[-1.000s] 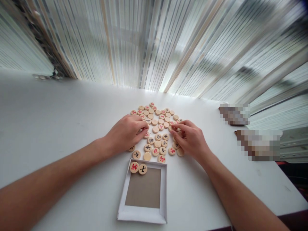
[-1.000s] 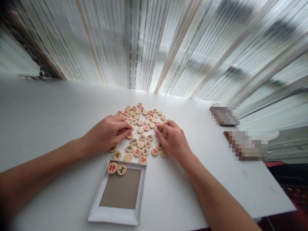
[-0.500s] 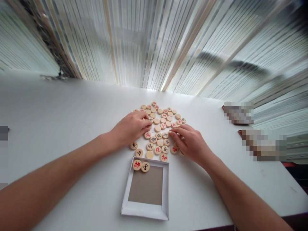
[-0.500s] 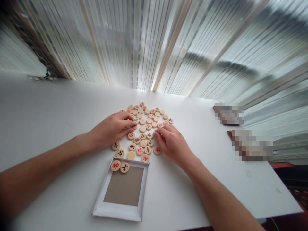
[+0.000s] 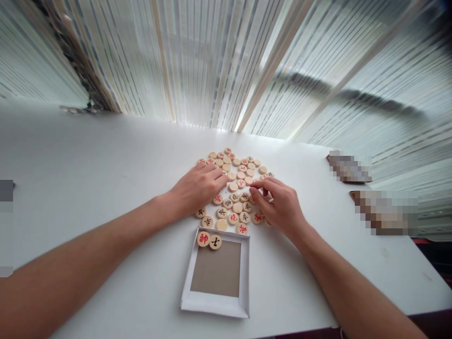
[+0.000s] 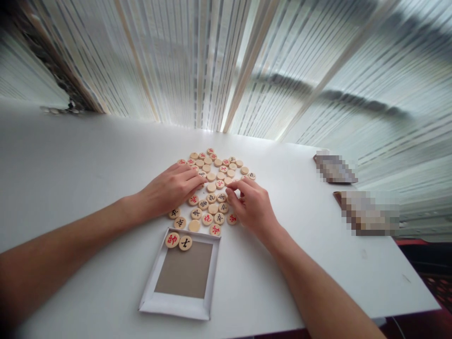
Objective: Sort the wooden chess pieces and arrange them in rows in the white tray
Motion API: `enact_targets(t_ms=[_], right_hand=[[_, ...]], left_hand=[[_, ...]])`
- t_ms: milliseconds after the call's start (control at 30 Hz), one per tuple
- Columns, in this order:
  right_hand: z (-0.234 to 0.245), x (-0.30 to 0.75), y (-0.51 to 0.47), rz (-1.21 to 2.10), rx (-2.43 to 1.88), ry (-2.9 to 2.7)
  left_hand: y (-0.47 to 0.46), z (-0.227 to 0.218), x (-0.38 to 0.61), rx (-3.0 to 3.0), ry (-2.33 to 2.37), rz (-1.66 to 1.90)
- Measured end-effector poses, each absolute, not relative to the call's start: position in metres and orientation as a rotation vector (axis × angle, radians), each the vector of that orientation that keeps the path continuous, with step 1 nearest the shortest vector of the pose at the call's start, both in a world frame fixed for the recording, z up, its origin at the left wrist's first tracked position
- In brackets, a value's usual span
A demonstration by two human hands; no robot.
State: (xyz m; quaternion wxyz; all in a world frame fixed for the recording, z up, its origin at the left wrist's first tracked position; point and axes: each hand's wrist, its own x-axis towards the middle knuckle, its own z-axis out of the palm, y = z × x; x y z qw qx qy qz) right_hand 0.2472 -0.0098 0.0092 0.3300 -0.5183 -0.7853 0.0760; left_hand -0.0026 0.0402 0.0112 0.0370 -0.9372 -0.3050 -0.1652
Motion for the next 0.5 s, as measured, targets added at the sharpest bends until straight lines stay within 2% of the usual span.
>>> enact_targets(t_ms=[367,500], right_hand=[[0.018,0.234,0.012,0.284,-1.269,-2.384],[0.035,0.231,0.017,0.281,-1.353,-2.515]], left_hand=[[0.05,0.018,-0.021,-2.937,-1.319,-1.073],[0.058,0.025,-0.039,-2.831,-1.508,-1.124]])
